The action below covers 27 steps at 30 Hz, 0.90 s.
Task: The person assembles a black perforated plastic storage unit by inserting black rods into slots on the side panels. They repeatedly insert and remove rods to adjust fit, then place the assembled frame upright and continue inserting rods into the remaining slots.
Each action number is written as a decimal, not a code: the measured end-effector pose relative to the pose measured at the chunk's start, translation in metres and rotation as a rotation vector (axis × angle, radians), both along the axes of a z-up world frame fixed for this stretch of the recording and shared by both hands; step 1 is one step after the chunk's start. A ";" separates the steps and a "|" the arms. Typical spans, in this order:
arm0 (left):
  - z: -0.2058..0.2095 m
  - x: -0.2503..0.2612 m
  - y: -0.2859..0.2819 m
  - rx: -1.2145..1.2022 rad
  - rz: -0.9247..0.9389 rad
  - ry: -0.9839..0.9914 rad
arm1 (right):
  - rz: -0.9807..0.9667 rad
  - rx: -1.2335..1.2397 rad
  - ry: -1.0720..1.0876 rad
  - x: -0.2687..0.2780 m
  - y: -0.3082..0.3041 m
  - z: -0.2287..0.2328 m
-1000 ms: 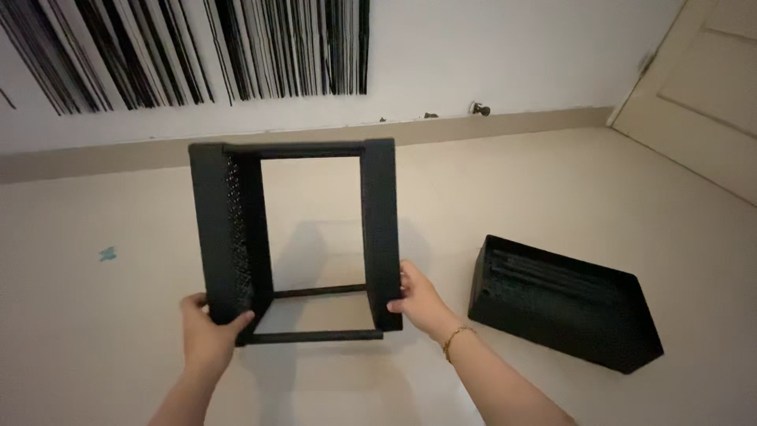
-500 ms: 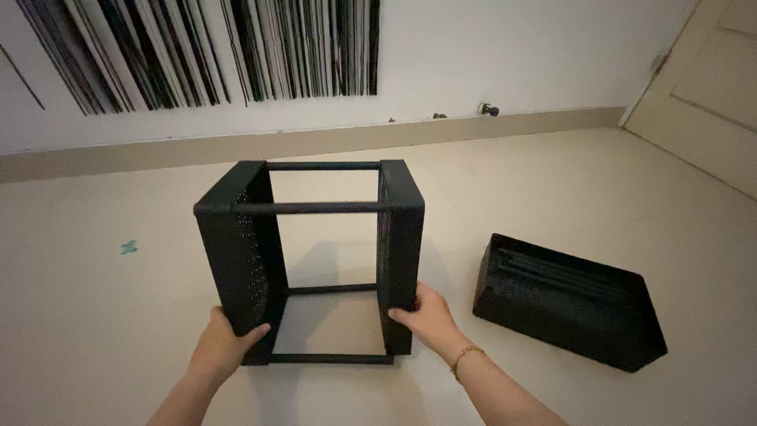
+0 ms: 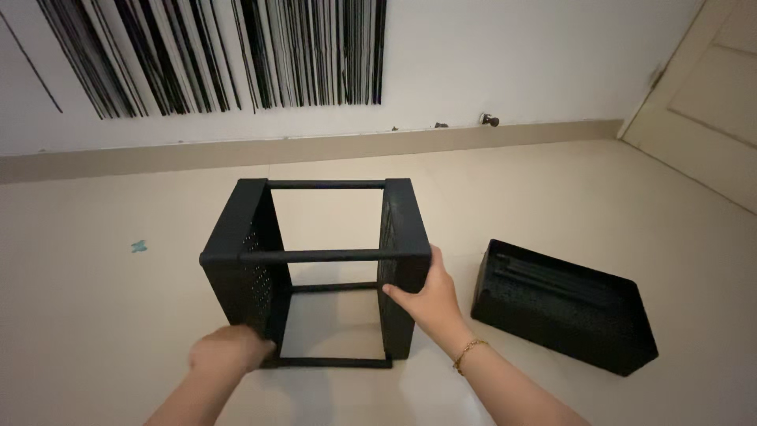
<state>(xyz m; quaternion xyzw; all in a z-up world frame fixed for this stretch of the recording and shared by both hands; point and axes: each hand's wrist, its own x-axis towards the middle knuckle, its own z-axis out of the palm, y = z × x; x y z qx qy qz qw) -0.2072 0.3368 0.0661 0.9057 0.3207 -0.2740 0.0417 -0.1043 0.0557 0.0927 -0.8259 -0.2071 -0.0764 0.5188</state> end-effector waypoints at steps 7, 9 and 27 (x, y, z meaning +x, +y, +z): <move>0.089 0.029 -0.107 -0.030 -0.540 -1.157 | -0.126 -0.001 -0.122 -0.014 0.008 0.038; 0.095 0.041 -0.118 0.179 -0.819 -1.366 | -0.150 -0.134 -0.045 -0.016 0.011 0.049; 0.093 0.061 -0.113 0.036 -0.860 -1.191 | -0.182 -0.305 0.102 -0.003 0.007 0.057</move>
